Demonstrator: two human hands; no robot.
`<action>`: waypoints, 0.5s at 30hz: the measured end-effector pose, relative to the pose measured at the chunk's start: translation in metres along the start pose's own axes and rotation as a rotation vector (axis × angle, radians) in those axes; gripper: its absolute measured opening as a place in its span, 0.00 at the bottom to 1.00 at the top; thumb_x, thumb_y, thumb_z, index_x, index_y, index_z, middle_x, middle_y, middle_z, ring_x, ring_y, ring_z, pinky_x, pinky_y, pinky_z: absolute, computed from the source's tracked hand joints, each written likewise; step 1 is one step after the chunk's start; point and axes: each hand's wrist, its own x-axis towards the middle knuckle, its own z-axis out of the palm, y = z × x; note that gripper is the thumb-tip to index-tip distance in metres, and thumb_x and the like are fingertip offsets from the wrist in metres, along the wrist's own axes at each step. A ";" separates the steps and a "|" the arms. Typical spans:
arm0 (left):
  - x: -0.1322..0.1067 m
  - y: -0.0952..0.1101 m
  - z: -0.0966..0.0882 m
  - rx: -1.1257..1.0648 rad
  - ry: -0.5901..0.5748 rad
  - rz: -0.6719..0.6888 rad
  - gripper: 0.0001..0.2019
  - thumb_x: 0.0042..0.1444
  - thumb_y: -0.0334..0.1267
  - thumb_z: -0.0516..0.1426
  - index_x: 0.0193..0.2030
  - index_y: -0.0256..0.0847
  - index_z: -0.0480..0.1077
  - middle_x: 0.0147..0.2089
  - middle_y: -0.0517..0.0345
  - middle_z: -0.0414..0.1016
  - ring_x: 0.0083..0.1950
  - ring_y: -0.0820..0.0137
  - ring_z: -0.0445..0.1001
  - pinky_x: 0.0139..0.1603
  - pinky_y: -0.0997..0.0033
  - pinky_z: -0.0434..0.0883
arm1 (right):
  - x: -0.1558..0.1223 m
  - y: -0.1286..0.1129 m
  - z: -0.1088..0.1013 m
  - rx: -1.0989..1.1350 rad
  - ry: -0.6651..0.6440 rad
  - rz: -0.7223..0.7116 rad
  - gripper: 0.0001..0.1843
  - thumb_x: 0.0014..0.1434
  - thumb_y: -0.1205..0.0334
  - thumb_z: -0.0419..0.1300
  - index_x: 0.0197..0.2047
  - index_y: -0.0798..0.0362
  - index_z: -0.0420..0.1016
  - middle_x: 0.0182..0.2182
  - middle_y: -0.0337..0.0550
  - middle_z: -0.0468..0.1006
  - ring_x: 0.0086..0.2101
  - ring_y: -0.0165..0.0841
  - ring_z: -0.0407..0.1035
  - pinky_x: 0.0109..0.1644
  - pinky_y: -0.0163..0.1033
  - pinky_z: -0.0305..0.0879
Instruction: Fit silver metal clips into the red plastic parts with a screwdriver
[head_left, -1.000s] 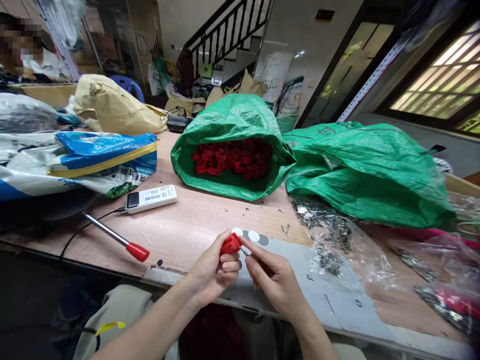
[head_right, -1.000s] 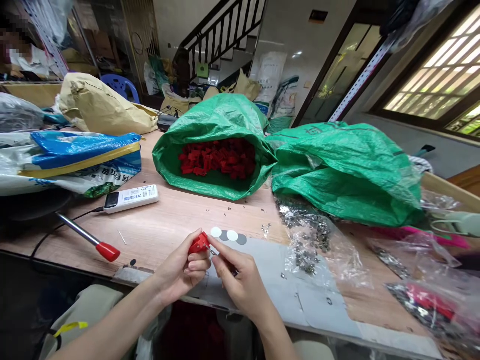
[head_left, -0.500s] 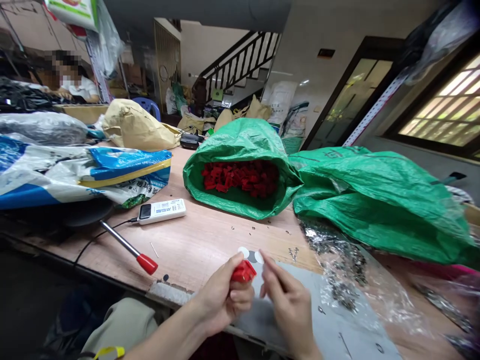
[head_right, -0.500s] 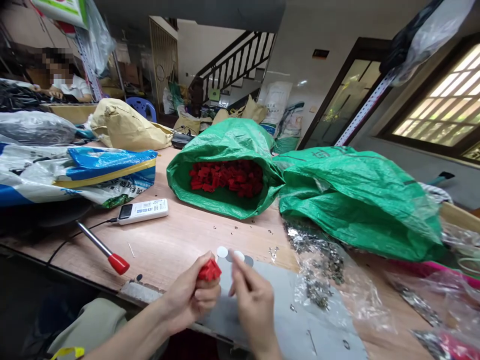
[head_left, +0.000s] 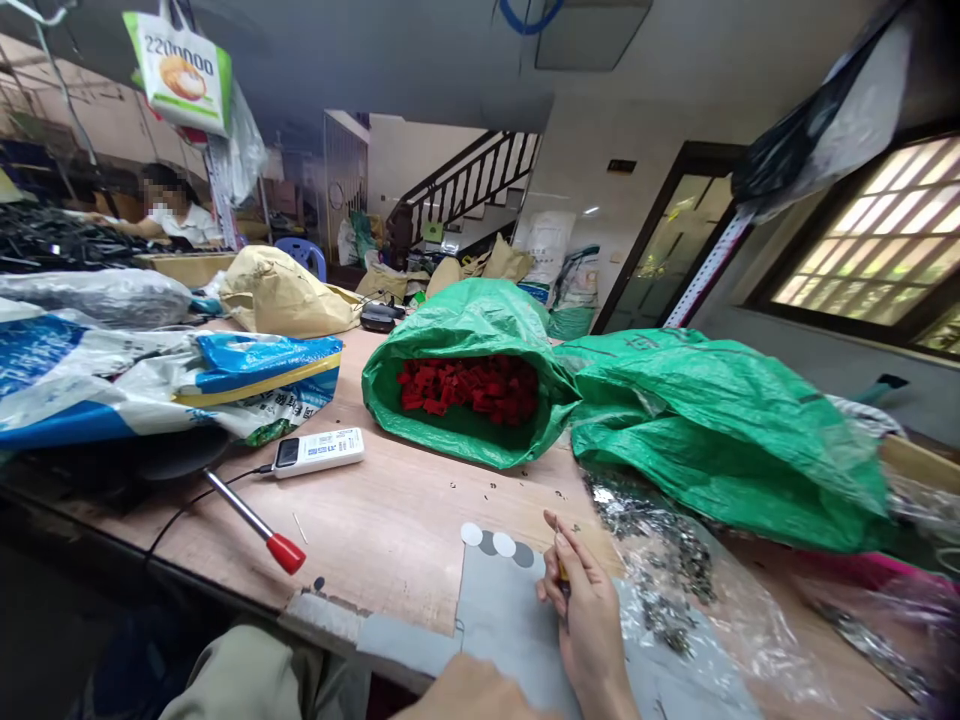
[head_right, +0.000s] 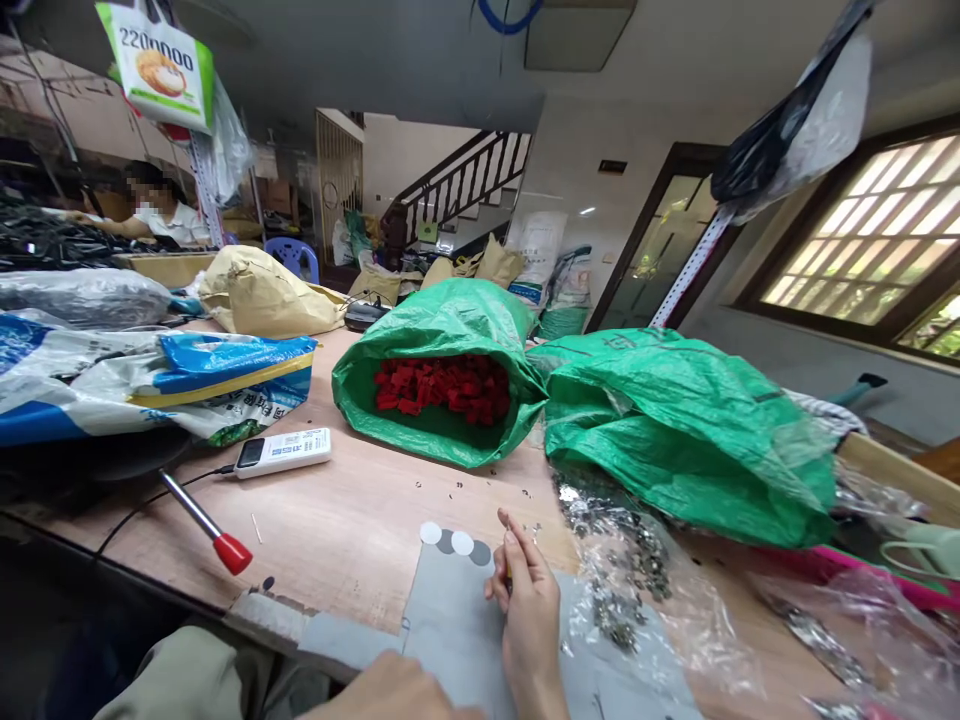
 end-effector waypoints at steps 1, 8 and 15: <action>0.013 0.004 -0.005 0.052 0.008 0.030 0.13 0.54 0.45 0.62 0.46 0.51 0.78 0.40 0.55 0.83 0.43 0.58 0.80 0.42 0.66 0.72 | 0.000 0.001 -0.001 0.000 -0.005 0.000 0.34 0.50 0.46 0.70 0.57 0.54 0.76 0.22 0.29 0.61 0.17 0.21 0.48 0.21 0.31 0.56; 0.163 -0.007 -0.082 0.408 0.665 -0.102 0.12 0.64 0.35 0.52 0.50 0.40 0.72 0.45 0.50 0.80 0.47 0.65 0.78 0.49 0.68 0.72 | -0.002 0.000 0.002 0.005 -0.002 -0.008 0.35 0.49 0.42 0.69 0.55 0.55 0.78 0.21 0.29 0.60 0.17 0.22 0.49 0.21 0.32 0.55; 0.275 -0.044 -0.155 0.696 0.542 -0.157 0.23 0.58 0.41 0.61 0.61 0.45 0.67 0.68 0.45 0.61 0.70 0.52 0.57 0.68 0.55 0.59 | 0.002 0.018 0.000 -0.127 -0.050 -0.023 0.36 0.48 0.35 0.66 0.49 0.57 0.82 0.15 0.31 0.59 0.15 0.26 0.50 0.17 0.35 0.57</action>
